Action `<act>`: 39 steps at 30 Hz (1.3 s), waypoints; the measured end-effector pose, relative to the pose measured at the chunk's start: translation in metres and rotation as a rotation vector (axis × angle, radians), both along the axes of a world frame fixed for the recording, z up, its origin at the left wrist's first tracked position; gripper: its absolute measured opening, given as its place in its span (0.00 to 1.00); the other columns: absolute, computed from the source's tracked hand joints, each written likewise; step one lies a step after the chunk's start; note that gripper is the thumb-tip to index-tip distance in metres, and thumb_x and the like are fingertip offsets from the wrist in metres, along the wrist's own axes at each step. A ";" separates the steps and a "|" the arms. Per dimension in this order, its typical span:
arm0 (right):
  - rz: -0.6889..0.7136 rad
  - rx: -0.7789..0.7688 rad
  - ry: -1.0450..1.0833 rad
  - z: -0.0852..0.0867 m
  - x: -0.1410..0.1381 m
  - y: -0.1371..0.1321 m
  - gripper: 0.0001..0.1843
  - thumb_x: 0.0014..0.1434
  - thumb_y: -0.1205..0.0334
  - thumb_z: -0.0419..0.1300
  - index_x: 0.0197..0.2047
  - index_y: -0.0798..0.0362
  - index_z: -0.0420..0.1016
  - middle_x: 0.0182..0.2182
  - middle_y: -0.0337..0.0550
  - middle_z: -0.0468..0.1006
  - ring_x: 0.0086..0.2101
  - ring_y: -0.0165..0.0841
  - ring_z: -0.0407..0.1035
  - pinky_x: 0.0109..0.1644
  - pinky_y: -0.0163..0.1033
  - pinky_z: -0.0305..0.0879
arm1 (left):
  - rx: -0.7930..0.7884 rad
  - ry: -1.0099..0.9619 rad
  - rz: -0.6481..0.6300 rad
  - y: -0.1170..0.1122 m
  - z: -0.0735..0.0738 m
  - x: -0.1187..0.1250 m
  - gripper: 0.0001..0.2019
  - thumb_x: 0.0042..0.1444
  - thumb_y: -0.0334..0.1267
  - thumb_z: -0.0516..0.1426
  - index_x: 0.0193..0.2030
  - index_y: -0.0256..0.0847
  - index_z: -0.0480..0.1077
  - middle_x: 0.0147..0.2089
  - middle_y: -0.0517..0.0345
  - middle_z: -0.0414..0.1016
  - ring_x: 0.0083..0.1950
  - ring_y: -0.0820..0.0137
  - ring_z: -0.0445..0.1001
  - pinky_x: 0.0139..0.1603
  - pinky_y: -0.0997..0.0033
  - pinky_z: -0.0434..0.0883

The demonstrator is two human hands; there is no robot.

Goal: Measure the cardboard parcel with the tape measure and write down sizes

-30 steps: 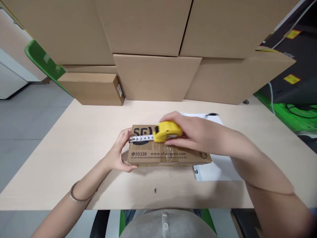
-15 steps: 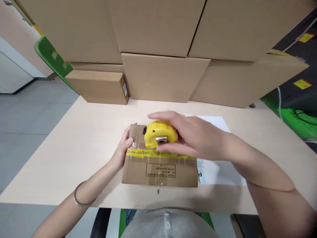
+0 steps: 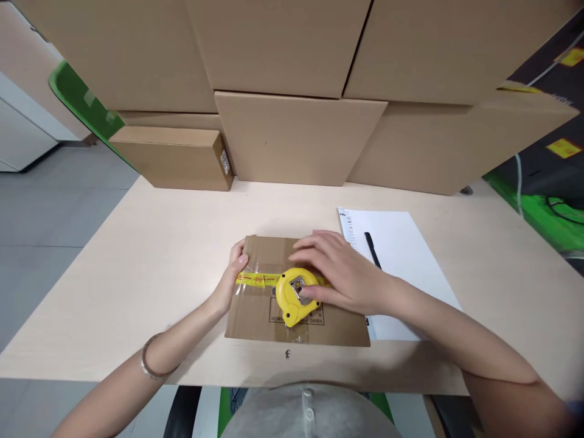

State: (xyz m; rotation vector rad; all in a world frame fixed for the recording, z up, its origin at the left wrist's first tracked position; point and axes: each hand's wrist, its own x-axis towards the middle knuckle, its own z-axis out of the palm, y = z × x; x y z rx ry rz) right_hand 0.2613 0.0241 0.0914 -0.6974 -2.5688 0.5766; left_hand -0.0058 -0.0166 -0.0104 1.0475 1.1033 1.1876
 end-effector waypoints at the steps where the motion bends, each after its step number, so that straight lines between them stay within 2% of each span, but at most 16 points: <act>1: -0.080 -0.029 0.017 0.002 0.010 0.002 0.27 0.72 0.35 0.50 0.50 0.50 0.72 0.49 0.55 0.80 0.49 0.46 0.73 0.54 0.54 0.67 | -0.023 -0.034 -0.001 0.000 0.003 0.002 0.25 0.65 0.58 0.55 0.62 0.47 0.67 0.69 0.52 0.68 0.75 0.51 0.59 0.73 0.53 0.61; 3: -0.322 -0.112 -0.049 0.005 0.037 0.008 0.26 0.73 0.35 0.47 0.42 0.48 0.69 0.38 0.49 0.80 0.37 0.42 0.74 0.42 0.48 0.68 | -0.057 -0.077 0.002 -0.001 0.009 0.005 0.25 0.63 0.58 0.57 0.59 0.46 0.68 0.67 0.52 0.70 0.73 0.50 0.63 0.70 0.54 0.64; 5: -0.586 -0.174 -0.277 0.000 0.069 0.014 0.26 0.74 0.38 0.43 0.33 0.47 0.64 0.26 0.43 0.75 0.27 0.39 0.69 0.34 0.44 0.62 | -0.063 -0.084 0.003 -0.002 0.014 0.006 0.24 0.63 0.58 0.58 0.58 0.46 0.69 0.64 0.53 0.72 0.69 0.51 0.67 0.67 0.55 0.67; 7: -0.766 -0.234 -0.570 -0.015 0.098 0.017 0.27 0.73 0.40 0.43 0.29 0.47 0.63 0.23 0.45 0.74 0.25 0.40 0.68 0.32 0.44 0.58 | -0.067 -0.095 0.009 -0.003 0.017 0.007 0.23 0.63 0.58 0.58 0.57 0.46 0.69 0.63 0.54 0.73 0.67 0.52 0.70 0.65 0.56 0.69; 9: -0.829 -0.363 -0.704 -0.036 0.121 0.017 0.28 0.71 0.39 0.47 0.25 0.47 0.64 0.25 0.50 0.76 0.25 0.42 0.68 0.31 0.45 0.57 | -0.077 -0.108 0.009 -0.002 0.017 0.007 0.22 0.63 0.58 0.58 0.56 0.47 0.69 0.62 0.55 0.74 0.66 0.53 0.70 0.64 0.56 0.69; 13: -0.734 -0.557 -0.518 -0.070 0.141 0.013 0.27 0.67 0.39 0.53 0.24 0.48 0.65 0.26 0.52 0.78 0.26 0.43 0.68 0.34 0.47 0.59 | -0.084 -0.108 0.025 0.000 0.013 0.005 0.23 0.61 0.59 0.60 0.55 0.46 0.70 0.60 0.55 0.75 0.65 0.52 0.71 0.62 0.57 0.70; 16: -0.616 -0.652 -0.315 -0.081 0.144 0.020 0.26 0.66 0.38 0.54 0.27 0.49 0.70 0.29 0.47 0.78 0.29 0.40 0.68 0.37 0.45 0.63 | -0.084 -0.103 0.031 0.001 0.008 0.001 0.25 0.60 0.59 0.61 0.57 0.45 0.71 0.60 0.54 0.75 0.65 0.50 0.71 0.62 0.58 0.70; 18: -0.568 -0.728 -0.145 -0.087 0.144 0.030 0.27 0.66 0.34 0.53 0.31 0.49 0.71 0.23 0.40 0.72 0.25 0.35 0.64 0.33 0.42 0.63 | -0.083 -0.096 0.023 0.001 0.006 -0.002 0.26 0.61 0.59 0.61 0.58 0.45 0.71 0.61 0.53 0.75 0.66 0.50 0.70 0.62 0.58 0.69; 21: -0.586 -0.801 0.110 -0.100 0.143 0.043 0.29 0.61 0.28 0.54 0.31 0.47 0.65 0.16 0.30 0.57 0.18 0.29 0.52 0.24 0.37 0.53 | -0.078 -0.075 0.010 0.001 0.004 -0.006 0.26 0.62 0.59 0.61 0.60 0.45 0.72 0.62 0.53 0.76 0.67 0.49 0.70 0.63 0.58 0.69; 23: -0.630 -0.818 0.250 -0.108 0.141 0.049 0.31 0.57 0.26 0.57 0.28 0.46 0.57 0.17 0.30 0.58 0.17 0.26 0.50 0.20 0.35 0.47 | -0.081 -0.065 0.004 0.001 0.003 -0.008 0.26 0.62 0.58 0.61 0.60 0.46 0.72 0.63 0.53 0.76 0.67 0.49 0.70 0.64 0.57 0.69; 25: -0.674 -0.826 0.353 -0.115 0.138 0.053 0.32 0.58 0.26 0.56 0.26 0.46 0.54 0.17 0.32 0.61 0.16 0.25 0.50 0.18 0.34 0.43 | -0.084 -0.062 -0.001 0.001 0.002 -0.009 0.26 0.62 0.59 0.61 0.60 0.46 0.72 0.63 0.54 0.76 0.67 0.49 0.70 0.65 0.57 0.68; 28: -0.705 -0.839 0.439 -0.119 0.133 0.055 0.33 0.62 0.25 0.51 0.25 0.47 0.59 0.14 0.33 0.62 0.14 0.26 0.51 0.16 0.34 0.43 | -0.074 -0.060 0.001 0.002 0.001 -0.009 0.26 0.62 0.59 0.61 0.60 0.47 0.72 0.63 0.54 0.76 0.67 0.50 0.70 0.66 0.57 0.68; 31: -0.694 -0.843 0.466 -0.118 0.129 0.054 0.31 0.56 0.27 0.63 0.28 0.48 0.64 0.14 0.35 0.69 0.14 0.26 0.57 0.16 0.33 0.49 | -0.072 -0.059 0.010 0.004 -0.001 -0.010 0.26 0.61 0.59 0.61 0.59 0.46 0.73 0.62 0.53 0.76 0.67 0.49 0.71 0.65 0.57 0.69; 34: -0.672 -0.837 0.461 -0.118 0.125 0.052 0.31 0.47 0.34 0.75 0.29 0.47 0.65 0.17 0.35 0.74 0.15 0.28 0.63 0.16 0.32 0.53 | -0.082 -0.070 0.010 0.003 -0.001 -0.010 0.26 0.61 0.58 0.61 0.60 0.46 0.73 0.63 0.53 0.76 0.67 0.49 0.70 0.66 0.56 0.69; 37: -0.656 -0.822 0.437 -0.120 0.123 0.052 0.30 0.44 0.38 0.78 0.27 0.48 0.67 0.18 0.38 0.77 0.17 0.30 0.67 0.17 0.33 0.57 | -0.080 -0.078 0.009 0.002 0.001 -0.008 0.25 0.63 0.58 0.61 0.61 0.46 0.72 0.63 0.53 0.76 0.67 0.50 0.71 0.65 0.56 0.69; 39: -0.655 -0.803 0.425 -0.122 0.122 0.051 0.29 0.46 0.38 0.77 0.24 0.49 0.67 0.16 0.36 0.73 0.15 0.27 0.62 0.17 0.33 0.54 | -0.081 -0.083 0.006 0.001 0.002 -0.006 0.25 0.63 0.58 0.60 0.60 0.47 0.72 0.62 0.54 0.76 0.66 0.50 0.71 0.64 0.56 0.69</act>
